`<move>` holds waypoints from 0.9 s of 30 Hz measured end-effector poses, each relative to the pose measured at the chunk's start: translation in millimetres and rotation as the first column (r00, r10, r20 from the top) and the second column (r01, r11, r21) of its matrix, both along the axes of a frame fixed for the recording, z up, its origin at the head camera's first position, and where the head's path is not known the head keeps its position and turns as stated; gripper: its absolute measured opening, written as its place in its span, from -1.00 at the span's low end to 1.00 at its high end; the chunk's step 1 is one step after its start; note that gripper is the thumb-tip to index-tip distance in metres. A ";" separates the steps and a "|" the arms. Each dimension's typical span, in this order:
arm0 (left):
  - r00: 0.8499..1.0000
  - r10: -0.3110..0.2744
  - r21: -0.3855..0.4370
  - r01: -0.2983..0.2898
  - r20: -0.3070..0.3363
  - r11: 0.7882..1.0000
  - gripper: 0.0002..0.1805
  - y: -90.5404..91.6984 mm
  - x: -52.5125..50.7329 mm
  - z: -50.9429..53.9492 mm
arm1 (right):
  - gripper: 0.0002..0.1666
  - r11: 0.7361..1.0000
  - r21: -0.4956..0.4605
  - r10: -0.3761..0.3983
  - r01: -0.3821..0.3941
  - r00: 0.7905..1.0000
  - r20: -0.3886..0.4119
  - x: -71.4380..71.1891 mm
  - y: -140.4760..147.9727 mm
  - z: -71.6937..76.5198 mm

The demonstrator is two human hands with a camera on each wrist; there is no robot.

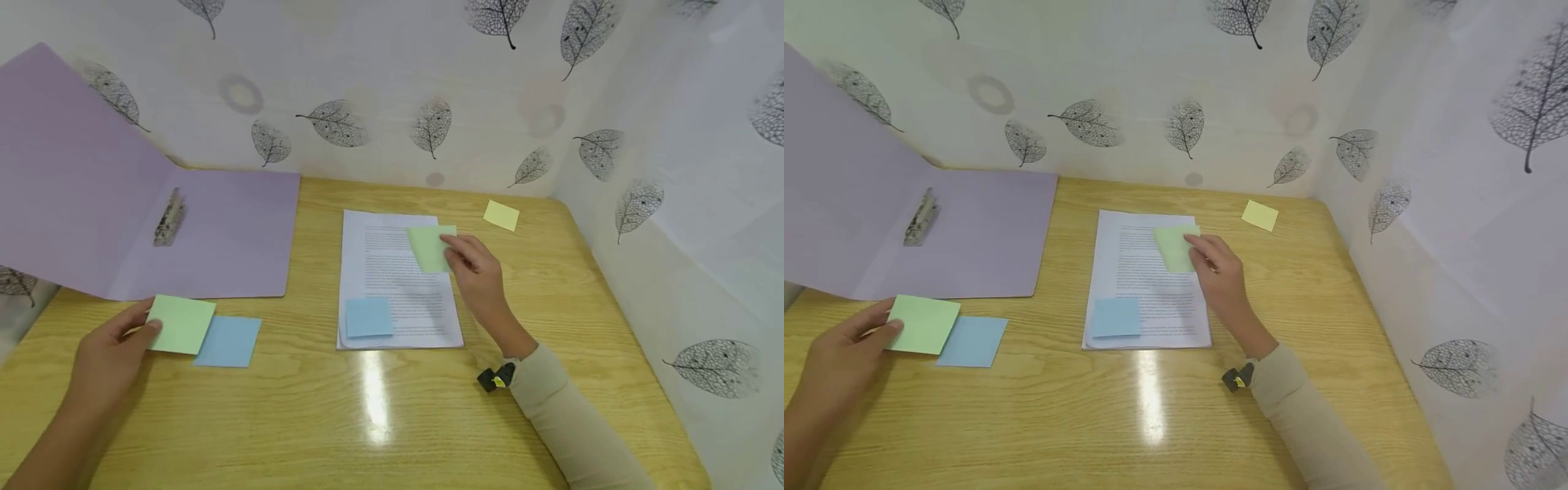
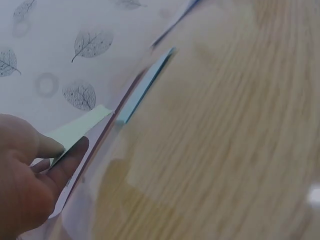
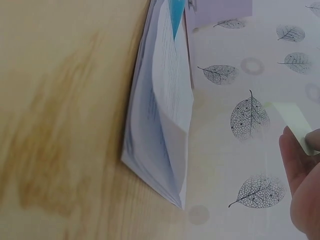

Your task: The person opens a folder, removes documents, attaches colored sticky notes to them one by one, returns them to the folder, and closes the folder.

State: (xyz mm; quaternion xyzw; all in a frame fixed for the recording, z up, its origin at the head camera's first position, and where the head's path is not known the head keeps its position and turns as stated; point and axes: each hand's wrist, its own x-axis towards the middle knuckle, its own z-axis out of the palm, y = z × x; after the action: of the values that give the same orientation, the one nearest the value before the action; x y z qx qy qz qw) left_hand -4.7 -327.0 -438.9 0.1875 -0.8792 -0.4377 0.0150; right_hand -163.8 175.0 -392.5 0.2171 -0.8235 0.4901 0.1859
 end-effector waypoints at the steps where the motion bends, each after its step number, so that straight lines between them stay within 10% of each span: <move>1: 1.000 0.005 -0.029 -0.005 0.010 1.000 -0.38 -5.2 2.3 -1.3 | -0.70 1.000 0.003 -0.002 0.002 1.000 0.005 0.1 0.4 -0.2; 27: 0.994 0.102 -0.138 -0.108 -0.049 0.985 -0.39 -0.4 16.3 3.7 | -0.69 1.000 -0.014 0.002 -0.002 0.999 0.054 2.4 1.6 -1.8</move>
State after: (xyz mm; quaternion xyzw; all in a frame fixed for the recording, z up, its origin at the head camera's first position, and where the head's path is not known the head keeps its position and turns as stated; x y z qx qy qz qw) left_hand 11.6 -327.4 -435.2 0.2229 -0.8962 -0.3772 0.0697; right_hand -161.4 176.7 -394.2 0.2033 -0.8245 0.5018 0.1647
